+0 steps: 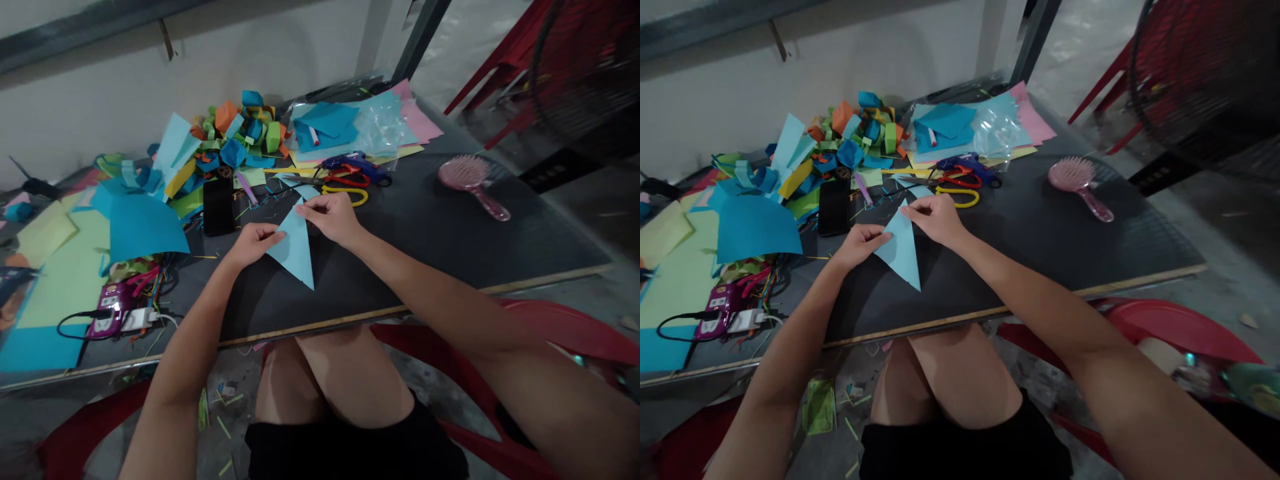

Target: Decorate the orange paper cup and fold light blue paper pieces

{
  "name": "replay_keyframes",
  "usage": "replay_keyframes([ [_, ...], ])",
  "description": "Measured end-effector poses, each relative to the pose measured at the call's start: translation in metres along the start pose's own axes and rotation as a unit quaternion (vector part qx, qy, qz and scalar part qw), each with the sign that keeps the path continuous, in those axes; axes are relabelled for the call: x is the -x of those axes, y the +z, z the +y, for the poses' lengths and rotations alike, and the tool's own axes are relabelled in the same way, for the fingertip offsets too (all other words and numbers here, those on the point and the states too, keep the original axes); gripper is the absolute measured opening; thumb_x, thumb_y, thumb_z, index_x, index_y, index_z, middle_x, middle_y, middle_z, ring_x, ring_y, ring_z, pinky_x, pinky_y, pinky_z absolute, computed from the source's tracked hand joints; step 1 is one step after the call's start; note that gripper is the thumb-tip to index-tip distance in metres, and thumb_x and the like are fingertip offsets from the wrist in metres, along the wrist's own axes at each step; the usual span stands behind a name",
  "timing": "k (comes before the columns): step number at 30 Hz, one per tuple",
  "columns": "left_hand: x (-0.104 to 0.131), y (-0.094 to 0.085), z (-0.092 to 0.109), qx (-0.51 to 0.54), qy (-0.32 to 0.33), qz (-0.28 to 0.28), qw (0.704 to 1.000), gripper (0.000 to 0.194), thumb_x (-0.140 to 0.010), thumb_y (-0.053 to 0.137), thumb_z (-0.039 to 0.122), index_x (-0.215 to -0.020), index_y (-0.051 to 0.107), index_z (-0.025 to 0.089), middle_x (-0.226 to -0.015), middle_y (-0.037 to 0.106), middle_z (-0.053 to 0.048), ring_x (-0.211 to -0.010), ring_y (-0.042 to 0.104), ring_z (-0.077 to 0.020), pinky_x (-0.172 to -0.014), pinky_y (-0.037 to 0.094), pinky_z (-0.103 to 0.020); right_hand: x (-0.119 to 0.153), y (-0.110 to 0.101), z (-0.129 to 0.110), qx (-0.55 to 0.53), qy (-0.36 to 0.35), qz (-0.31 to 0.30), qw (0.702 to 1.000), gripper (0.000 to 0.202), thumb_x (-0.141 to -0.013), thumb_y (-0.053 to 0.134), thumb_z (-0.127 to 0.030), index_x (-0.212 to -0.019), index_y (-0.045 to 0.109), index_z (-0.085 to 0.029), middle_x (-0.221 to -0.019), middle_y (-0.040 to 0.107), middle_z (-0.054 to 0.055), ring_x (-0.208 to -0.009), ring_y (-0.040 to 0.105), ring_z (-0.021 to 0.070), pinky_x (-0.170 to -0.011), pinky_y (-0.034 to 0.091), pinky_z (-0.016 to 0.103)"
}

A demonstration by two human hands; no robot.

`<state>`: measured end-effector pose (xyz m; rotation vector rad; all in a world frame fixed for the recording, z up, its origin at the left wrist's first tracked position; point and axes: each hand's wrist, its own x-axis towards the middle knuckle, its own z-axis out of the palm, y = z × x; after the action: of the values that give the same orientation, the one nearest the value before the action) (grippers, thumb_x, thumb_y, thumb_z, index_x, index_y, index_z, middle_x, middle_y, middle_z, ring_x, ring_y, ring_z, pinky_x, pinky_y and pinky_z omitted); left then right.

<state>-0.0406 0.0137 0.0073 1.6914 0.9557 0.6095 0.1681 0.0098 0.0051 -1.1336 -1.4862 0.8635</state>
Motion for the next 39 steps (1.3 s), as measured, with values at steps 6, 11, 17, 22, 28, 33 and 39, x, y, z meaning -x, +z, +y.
replay_keyframes([
  [6, -0.003, 0.009, -0.002, -0.033, 0.03, 0.08, 0.996, 0.045, -0.078, 0.063, 0.057, -0.08, 0.069, 0.012, -0.065, 0.058, 0.0, -0.056, 0.046, -0.0077, -0.053, 0.036, -0.02, 0.006, 0.006, -0.003, 0.028, -0.033, -0.012, 0.999, 0.04, -0.075, 0.07, -0.054, -0.062, 0.071, -0.016, -0.055, 0.06, 0.001, -0.051, 0.046, 0.0101, -0.052, 0.037, 0.027],
  [11, -0.004, 0.016, -0.006, -0.053, 0.029, 0.124, 0.99, 0.043, -0.08, 0.062, 0.054, -0.075, 0.069, 0.012, -0.063, 0.059, 0.0, -0.055, 0.045, -0.0072, -0.051, 0.034, -0.019, 0.006, 0.009, 0.003, 0.0, 0.009, -0.045, 0.999, 0.043, -0.075, 0.068, -0.058, -0.068, 0.071, -0.016, -0.053, 0.055, -0.001, -0.05, 0.04, 0.0088, -0.05, 0.032, 0.026],
  [17, -0.006, 0.02, -0.007, -0.027, 0.019, 0.138, 0.99, 0.044, -0.079, 0.062, 0.055, -0.08, 0.069, 0.012, -0.064, 0.058, 0.0, -0.055, 0.043, -0.0072, -0.049, 0.033, -0.019, 0.006, 0.006, 0.002, 0.038, -0.014, -0.048, 0.998, 0.039, -0.075, 0.071, -0.051, -0.061, 0.065, -0.015, -0.054, 0.055, -0.001, -0.052, 0.041, 0.0087, -0.053, 0.032, 0.026],
  [22, -0.008, 0.02, -0.01, -0.038, 0.043, 0.164, 0.985, 0.043, -0.079, 0.061, 0.055, -0.075, 0.067, 0.012, -0.063, 0.057, 0.0, -0.055, 0.043, -0.0074, -0.05, 0.033, -0.019, 0.005, 0.007, 0.005, 0.028, -0.004, -0.072, 0.997, 0.039, -0.075, 0.07, -0.051, -0.064, 0.066, -0.014, -0.053, 0.051, -0.002, -0.053, 0.041, 0.0087, -0.053, 0.031, 0.026],
  [28, -0.009, 0.02, -0.011, -0.084, 0.07, 0.195, 0.975, 0.038, -0.082, 0.058, 0.049, -0.074, 0.068, 0.013, -0.06, 0.055, 0.0, -0.054, 0.042, -0.0081, -0.052, 0.033, -0.021, 0.002, 0.008, 0.012, 0.027, 0.009, -0.07, 0.997, 0.043, -0.07, 0.074, -0.056, -0.064, 0.067, -0.014, -0.056, 0.056, -0.001, -0.053, 0.043, 0.009, -0.054, 0.032, 0.026],
  [33, -0.006, 0.019, -0.007, -0.125, 0.098, 0.236, 0.959, 0.033, -0.085, 0.057, 0.043, -0.07, 0.066, 0.015, -0.054, 0.048, 0.003, -0.051, 0.037, -0.0075, -0.049, 0.028, -0.021, 0.002, 0.008, 0.016, 0.03, 0.05, -0.105, 0.993, 0.051, -0.07, 0.07, -0.064, -0.063, 0.066, -0.014, -0.05, 0.051, -0.002, -0.048, 0.04, 0.008, -0.049, 0.029, 0.025],
  [39, -0.005, 0.019, -0.009, -0.141, 0.11, 0.262, 0.948, 0.032, -0.086, 0.058, 0.042, -0.07, 0.066, 0.015, -0.052, 0.045, 0.004, -0.049, 0.035, -0.0068, -0.048, 0.027, -0.022, 0.001, 0.007, 0.014, 0.057, 0.042, -0.118, 0.99, 0.052, -0.07, 0.069, -0.066, -0.063, 0.065, -0.015, -0.05, 0.052, -0.002, -0.047, 0.041, 0.0072, -0.049, 0.029, 0.025],
])
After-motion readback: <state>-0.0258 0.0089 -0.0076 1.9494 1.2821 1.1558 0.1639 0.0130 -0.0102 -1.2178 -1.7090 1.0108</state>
